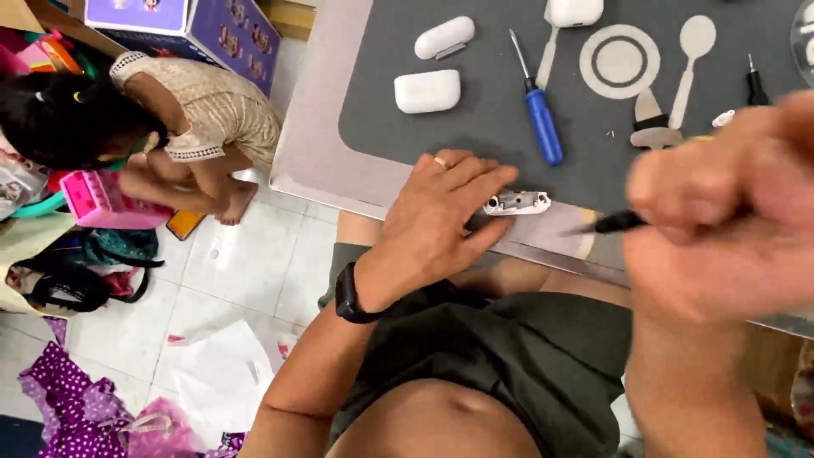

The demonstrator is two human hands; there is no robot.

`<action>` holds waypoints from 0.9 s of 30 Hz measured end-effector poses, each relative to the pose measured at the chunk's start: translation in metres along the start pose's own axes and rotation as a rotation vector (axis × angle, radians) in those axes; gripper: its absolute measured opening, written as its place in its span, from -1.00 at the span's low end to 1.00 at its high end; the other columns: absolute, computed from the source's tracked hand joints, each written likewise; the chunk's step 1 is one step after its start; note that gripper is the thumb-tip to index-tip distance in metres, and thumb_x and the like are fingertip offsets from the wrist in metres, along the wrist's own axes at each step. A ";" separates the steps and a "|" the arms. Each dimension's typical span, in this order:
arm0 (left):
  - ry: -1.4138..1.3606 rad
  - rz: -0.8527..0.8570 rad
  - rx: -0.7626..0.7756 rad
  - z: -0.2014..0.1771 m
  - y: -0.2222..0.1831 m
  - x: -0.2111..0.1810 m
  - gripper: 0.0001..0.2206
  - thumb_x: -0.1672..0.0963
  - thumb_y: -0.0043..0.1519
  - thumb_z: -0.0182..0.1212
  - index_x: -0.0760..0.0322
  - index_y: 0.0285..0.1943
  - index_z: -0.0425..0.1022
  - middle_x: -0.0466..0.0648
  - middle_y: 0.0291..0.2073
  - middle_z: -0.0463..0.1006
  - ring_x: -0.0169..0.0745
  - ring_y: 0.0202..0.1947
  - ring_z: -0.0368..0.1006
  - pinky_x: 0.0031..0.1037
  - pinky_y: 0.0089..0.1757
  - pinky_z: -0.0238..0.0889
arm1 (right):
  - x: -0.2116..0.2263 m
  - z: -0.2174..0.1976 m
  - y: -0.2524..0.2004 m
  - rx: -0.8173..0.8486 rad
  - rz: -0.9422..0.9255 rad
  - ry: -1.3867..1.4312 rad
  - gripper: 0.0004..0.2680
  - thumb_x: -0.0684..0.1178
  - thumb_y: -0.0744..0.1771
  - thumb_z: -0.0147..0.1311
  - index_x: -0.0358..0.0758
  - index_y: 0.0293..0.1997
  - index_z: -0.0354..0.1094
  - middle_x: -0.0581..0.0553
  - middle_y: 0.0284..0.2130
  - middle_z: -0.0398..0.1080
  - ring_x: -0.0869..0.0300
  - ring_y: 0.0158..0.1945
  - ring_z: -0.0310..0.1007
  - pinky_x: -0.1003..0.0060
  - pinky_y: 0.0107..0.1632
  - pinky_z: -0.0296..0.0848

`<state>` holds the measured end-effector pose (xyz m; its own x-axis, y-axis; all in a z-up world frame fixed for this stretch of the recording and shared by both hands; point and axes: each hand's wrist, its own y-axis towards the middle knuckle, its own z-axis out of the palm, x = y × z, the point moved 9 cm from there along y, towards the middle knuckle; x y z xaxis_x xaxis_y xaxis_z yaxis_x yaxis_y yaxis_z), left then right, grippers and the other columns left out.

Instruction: Reassembling the internal components of a wireless earbud charging case using precision tools.

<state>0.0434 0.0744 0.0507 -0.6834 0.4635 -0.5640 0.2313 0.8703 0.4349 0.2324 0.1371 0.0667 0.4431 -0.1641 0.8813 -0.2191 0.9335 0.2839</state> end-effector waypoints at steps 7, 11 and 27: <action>-0.019 -0.004 0.046 0.001 0.003 -0.001 -0.74 0.17 0.18 0.35 0.31 0.04 0.56 -0.03 0.10 0.45 0.01 0.09 0.30 -0.27 0.06 0.14 | 0.003 0.022 -0.014 -0.046 -0.813 -0.885 -0.74 -0.54 0.26 0.22 -0.47 -0.04 0.34 -0.32 0.06 0.37 -0.15 0.15 0.31 -0.14 0.31 0.35; -0.025 -0.032 0.051 0.001 0.004 0.001 -0.76 0.17 0.18 0.34 0.28 0.03 0.57 -0.04 0.08 0.47 -0.01 0.09 0.32 -0.30 0.05 0.14 | -0.022 0.036 0.014 0.033 -0.094 0.023 -0.77 -0.28 0.33 -0.30 -0.23 -0.10 0.35 -0.08 -0.63 0.12 0.28 -0.57 -0.16 0.33 -0.40 0.02; -0.044 -0.041 0.008 0.000 0.005 0.004 -0.81 0.17 0.15 0.37 0.37 -0.10 0.61 -0.02 0.07 0.47 0.03 0.11 0.29 -0.28 0.09 0.18 | -0.028 0.052 0.005 0.164 -0.156 0.090 -0.77 -0.33 0.26 -0.25 -0.35 -0.17 0.41 -0.09 -0.56 0.25 0.31 -0.53 -0.07 0.34 -0.35 0.14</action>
<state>0.0418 0.0805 0.0499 -0.6615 0.4337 -0.6118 0.2093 0.8901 0.4048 0.1738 0.1302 0.0630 0.5564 -0.2666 0.7870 -0.2767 0.8336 0.4780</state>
